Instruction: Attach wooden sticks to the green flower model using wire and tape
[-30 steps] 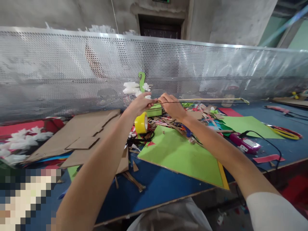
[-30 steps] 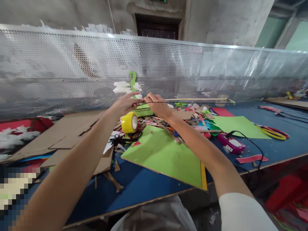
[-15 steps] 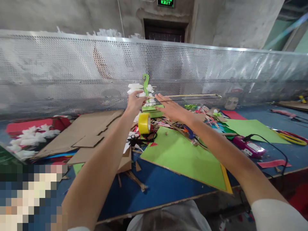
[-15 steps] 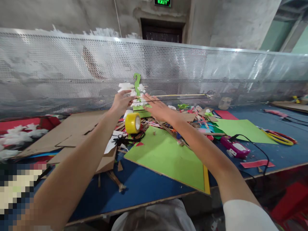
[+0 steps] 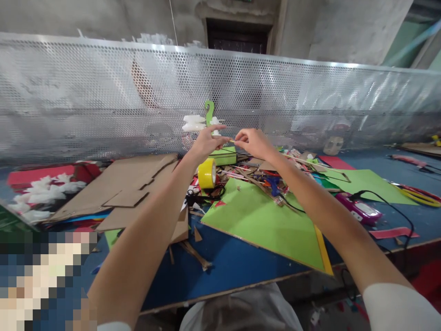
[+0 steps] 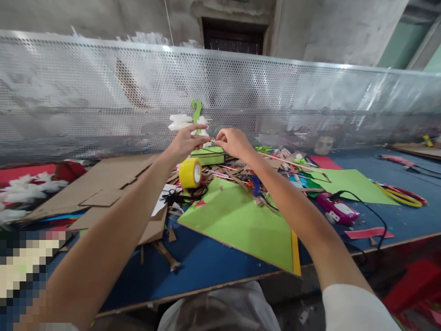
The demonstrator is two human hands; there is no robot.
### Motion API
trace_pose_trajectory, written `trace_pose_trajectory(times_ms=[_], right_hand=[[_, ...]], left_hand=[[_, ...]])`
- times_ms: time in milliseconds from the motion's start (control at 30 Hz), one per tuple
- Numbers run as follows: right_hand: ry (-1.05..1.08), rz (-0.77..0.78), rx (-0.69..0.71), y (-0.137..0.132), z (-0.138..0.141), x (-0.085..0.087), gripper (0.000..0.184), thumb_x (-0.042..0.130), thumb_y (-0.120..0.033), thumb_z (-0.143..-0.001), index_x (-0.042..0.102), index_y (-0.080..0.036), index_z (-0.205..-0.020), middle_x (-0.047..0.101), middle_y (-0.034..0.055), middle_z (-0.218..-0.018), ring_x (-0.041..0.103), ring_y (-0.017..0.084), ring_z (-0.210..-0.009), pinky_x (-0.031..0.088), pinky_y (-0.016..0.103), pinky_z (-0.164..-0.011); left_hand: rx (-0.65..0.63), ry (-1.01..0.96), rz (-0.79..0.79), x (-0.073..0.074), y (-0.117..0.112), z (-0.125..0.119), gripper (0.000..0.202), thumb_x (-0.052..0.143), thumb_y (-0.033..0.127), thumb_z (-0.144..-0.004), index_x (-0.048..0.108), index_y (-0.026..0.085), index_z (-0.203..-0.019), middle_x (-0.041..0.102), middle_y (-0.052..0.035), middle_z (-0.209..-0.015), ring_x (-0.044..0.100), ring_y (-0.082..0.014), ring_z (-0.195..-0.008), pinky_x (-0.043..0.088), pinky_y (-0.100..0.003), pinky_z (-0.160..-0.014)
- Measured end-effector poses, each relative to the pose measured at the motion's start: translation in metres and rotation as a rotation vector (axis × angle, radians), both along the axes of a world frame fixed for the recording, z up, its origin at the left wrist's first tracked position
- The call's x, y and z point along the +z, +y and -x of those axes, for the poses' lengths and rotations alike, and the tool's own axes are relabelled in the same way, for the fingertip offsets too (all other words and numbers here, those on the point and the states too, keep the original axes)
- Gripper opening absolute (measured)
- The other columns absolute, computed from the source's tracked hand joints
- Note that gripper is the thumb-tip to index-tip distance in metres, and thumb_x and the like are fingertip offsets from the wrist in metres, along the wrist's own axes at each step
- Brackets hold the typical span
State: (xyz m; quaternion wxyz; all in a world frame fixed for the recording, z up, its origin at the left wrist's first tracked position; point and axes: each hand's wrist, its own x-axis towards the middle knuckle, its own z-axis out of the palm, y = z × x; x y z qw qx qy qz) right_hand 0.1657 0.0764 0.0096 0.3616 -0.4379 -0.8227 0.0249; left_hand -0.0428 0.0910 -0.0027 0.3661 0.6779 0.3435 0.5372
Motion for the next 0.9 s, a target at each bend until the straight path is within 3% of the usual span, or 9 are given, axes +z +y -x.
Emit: trace_pose_trajectory(times_ms=[300, 433, 600, 700, 900], right_hand=[[0.247, 0.276, 0.189, 0.016, -0.001, -0.007, 0.018, 0.075, -0.031, -0.095, 0.074, -0.014, -0.088, 0.081, 0.0118, -0.087, 0.072, 0.016, -0.067, 0.057, 0.026, -0.064], [0.238, 0.2, 0.25, 0.017, -0.003, -0.007, 0.017, 0.075, -0.031, -0.094, 0.077, -0.014, -0.091, 0.081, 0.0106, -0.089, 0.073, 0.016, -0.067, 0.052, 0.024, -0.058], [0.208, 0.101, 0.239, 0.013, -0.003, -0.005, 0.018, 0.074, -0.032, -0.094, 0.08, -0.015, -0.089, 0.081, 0.0079, -0.087, 0.069, 0.014, -0.06, 0.054, 0.028, -0.068], [0.223, 0.131, 0.236, 0.012, -0.003, -0.004, 0.016, 0.074, -0.03, -0.094, 0.078, -0.015, -0.09, 0.081, 0.0078, -0.088, 0.066, 0.012, -0.056, 0.054, 0.028, -0.066], [0.253, 0.223, 0.237, 0.015, -0.003, -0.005, 0.012, 0.073, -0.026, -0.094, 0.072, -0.014, -0.096, 0.082, 0.0095, -0.092, 0.058, 0.008, -0.049, 0.049, 0.025, -0.055]], left_hand=[[-0.037, 0.026, -0.029, -0.002, 0.0, 0.001, 0.058, 0.082, 0.017, -0.079, 0.065, 0.015, -0.135, 0.072, -0.0033, -0.076, 0.051, -0.0079, -0.055, 0.039, -0.02, -0.054], [-0.045, 0.02, -0.009, -0.001, -0.001, 0.002, 0.061, 0.083, 0.018, -0.078, 0.065, 0.015, -0.136, 0.075, -0.0056, -0.082, 0.05, -0.0072, -0.055, 0.039, -0.02, -0.054], [-0.042, -0.01, 0.001, 0.002, -0.001, 0.001, 0.06, 0.083, 0.017, -0.079, 0.064, 0.015, -0.136, 0.077, -0.0077, -0.091, 0.049, -0.0059, -0.054, 0.04, -0.02, -0.055], [-0.081, -0.017, 0.001, 0.0, 0.0, 0.001, 0.062, 0.083, 0.018, -0.08, 0.062, 0.016, -0.138, 0.078, -0.0095, -0.099, 0.05, -0.0056, -0.056, 0.042, -0.021, -0.057], [-0.115, -0.038, -0.003, -0.004, 0.002, 0.003, 0.058, 0.082, 0.024, -0.084, 0.062, 0.014, -0.137, 0.077, -0.0087, -0.092, 0.048, -0.0056, -0.055, 0.037, -0.02, -0.054]])
